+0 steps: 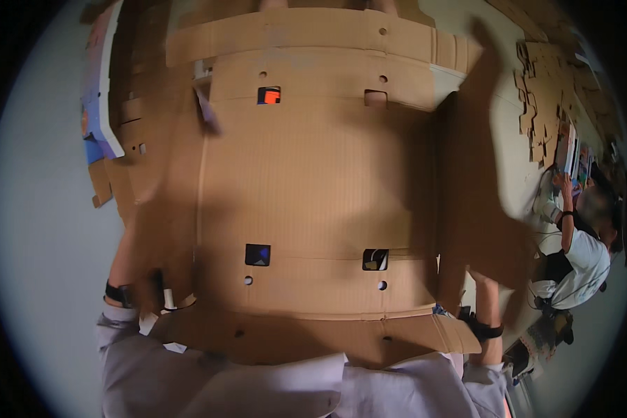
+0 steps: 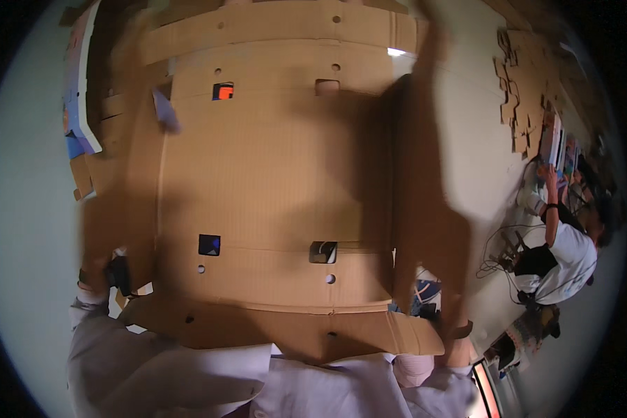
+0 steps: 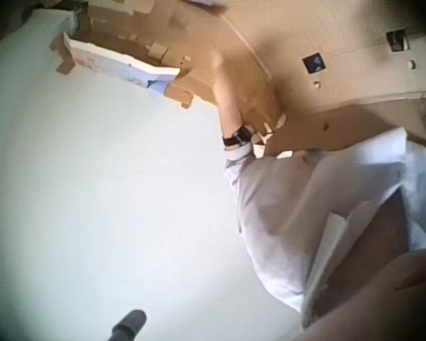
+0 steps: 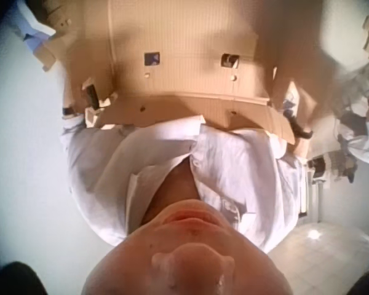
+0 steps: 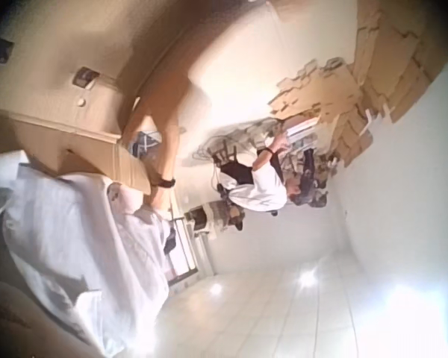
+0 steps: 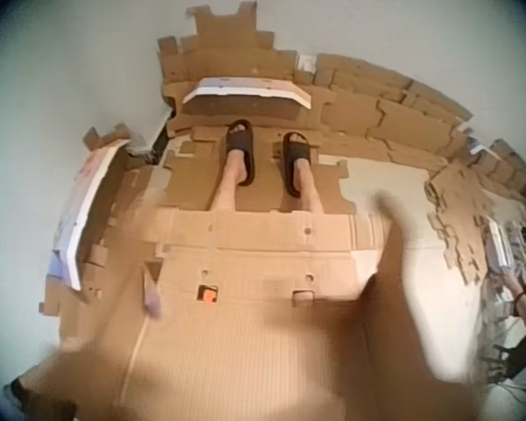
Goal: The person is assembling large cardboard fruit boxes by folding and interlocking the tabs.
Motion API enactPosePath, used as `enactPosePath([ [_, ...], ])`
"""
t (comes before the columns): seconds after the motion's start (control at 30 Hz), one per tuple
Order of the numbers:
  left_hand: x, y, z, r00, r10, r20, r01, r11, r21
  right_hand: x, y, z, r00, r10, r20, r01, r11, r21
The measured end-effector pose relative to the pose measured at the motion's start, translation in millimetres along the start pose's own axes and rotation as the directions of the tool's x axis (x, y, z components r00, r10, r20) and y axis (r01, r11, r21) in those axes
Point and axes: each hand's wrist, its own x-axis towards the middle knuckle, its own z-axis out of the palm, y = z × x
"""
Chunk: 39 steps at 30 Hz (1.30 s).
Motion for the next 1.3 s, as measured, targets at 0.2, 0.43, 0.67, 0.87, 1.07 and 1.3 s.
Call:
enactPosePath([
  [0.2, 17, 73, -57, 0.945, 0.179, -0.274, -0.198, 0.979, -0.046, -66, 25, -36, 0.947, -0.318, -0.047, 0.159, 0.335, 0.929],
  [0.43, 21, 96, -28, 0.996, 0.055, -0.063, -0.027, 0.927, 0.375, -116, 3, 38, 0.929, -0.279, 0.242, 0.003, 0.661, 0.750],
  [0.67, 20, 113, 0, 0.985, 0.169, 0.037, -0.171, 0.916, 0.363, -129, -11, 129, 0.977, -0.113, 0.179, -0.026, 0.776, 0.630],
  [0.87, 6, 132, 30, 0.949, 0.315, 0.004, -0.303, 0.909, 0.287, -82, -30, 137, 0.952, -0.241, -0.187, 0.240, 0.215, 0.947],
  [1.07, 4, 152, 52, 0.876, 0.466, 0.125, -0.480, 0.867, 0.134, -48, -84, 139, 0.977, -0.214, -0.008, 0.057, 0.221, 0.974],
  [1.3, -4, 169, 89, 0.623, 0.759, 0.188, -0.765, 0.543, 0.346, -10, -93, 107, 0.983, -0.128, -0.130, 0.128, -0.024, 0.991],
])
